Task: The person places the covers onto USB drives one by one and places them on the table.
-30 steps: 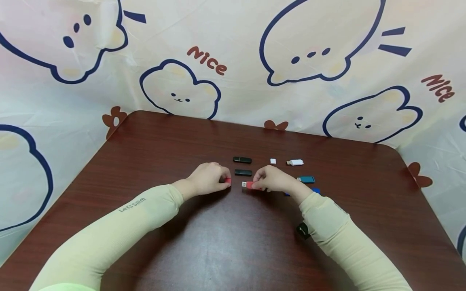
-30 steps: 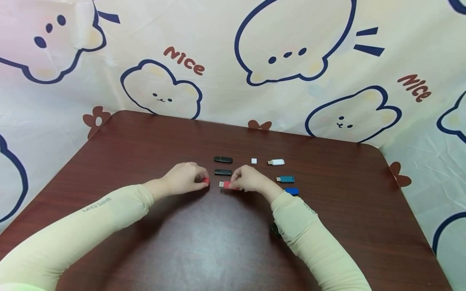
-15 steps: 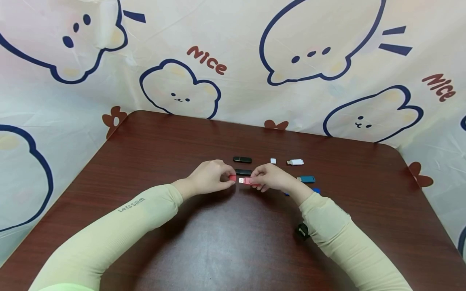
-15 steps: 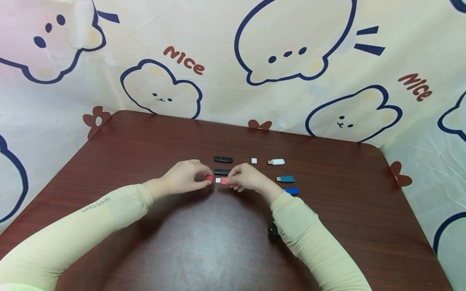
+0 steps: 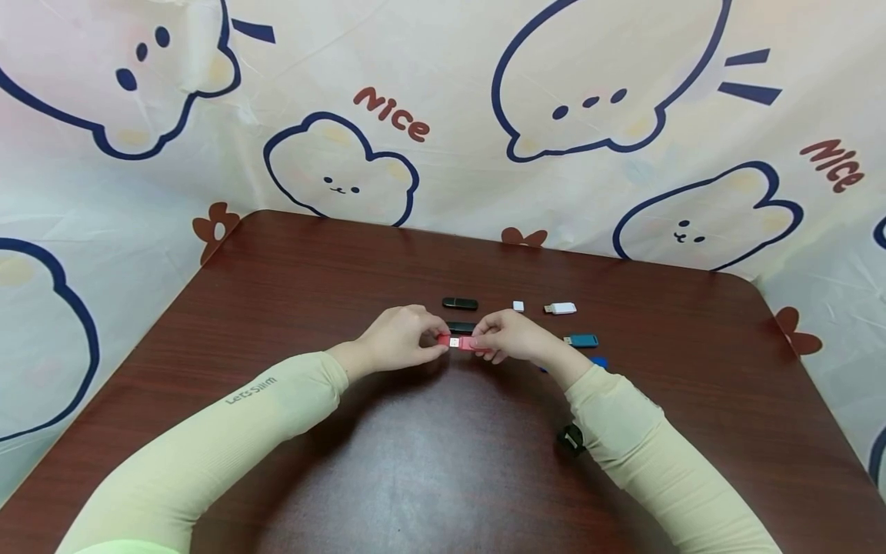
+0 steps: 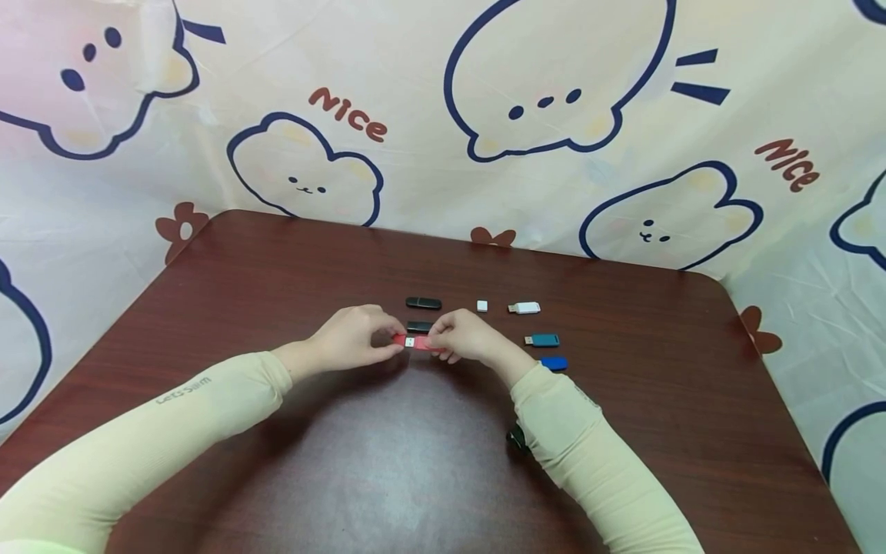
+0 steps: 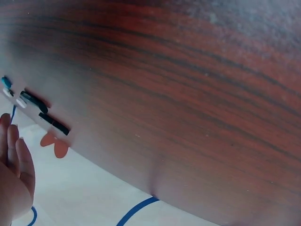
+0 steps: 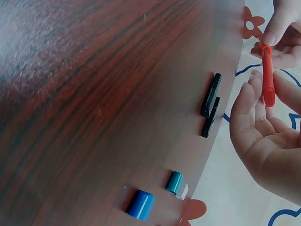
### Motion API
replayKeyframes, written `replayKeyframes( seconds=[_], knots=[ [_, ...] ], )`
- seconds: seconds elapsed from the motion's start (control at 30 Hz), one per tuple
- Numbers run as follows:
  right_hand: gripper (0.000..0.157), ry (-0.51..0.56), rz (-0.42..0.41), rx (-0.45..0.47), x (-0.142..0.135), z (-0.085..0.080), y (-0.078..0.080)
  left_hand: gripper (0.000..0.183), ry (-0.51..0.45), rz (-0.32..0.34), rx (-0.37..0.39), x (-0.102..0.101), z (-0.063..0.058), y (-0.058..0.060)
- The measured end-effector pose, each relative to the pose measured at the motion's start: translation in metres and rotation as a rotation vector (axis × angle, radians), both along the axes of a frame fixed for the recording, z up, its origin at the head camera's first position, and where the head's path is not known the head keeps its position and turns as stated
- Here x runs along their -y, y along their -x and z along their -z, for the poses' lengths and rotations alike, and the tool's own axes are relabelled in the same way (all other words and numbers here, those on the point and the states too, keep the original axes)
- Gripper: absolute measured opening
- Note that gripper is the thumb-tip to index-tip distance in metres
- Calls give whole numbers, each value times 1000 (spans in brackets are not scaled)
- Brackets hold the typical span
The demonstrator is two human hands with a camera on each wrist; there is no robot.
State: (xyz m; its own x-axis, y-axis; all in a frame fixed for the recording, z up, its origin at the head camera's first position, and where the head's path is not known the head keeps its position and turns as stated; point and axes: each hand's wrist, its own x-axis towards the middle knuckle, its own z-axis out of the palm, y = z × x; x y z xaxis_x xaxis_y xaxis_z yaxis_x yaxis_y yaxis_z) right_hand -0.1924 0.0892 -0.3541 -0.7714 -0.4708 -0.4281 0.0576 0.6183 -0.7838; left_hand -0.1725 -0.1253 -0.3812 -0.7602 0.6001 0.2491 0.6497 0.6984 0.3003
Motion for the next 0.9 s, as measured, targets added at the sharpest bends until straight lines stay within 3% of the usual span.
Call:
replayKeyframes(
  seconds=[0.9],
  knots=[
    [20,32,2,18,1,6,0,11,-18,20,-65,-2,2,-3]
  ],
)
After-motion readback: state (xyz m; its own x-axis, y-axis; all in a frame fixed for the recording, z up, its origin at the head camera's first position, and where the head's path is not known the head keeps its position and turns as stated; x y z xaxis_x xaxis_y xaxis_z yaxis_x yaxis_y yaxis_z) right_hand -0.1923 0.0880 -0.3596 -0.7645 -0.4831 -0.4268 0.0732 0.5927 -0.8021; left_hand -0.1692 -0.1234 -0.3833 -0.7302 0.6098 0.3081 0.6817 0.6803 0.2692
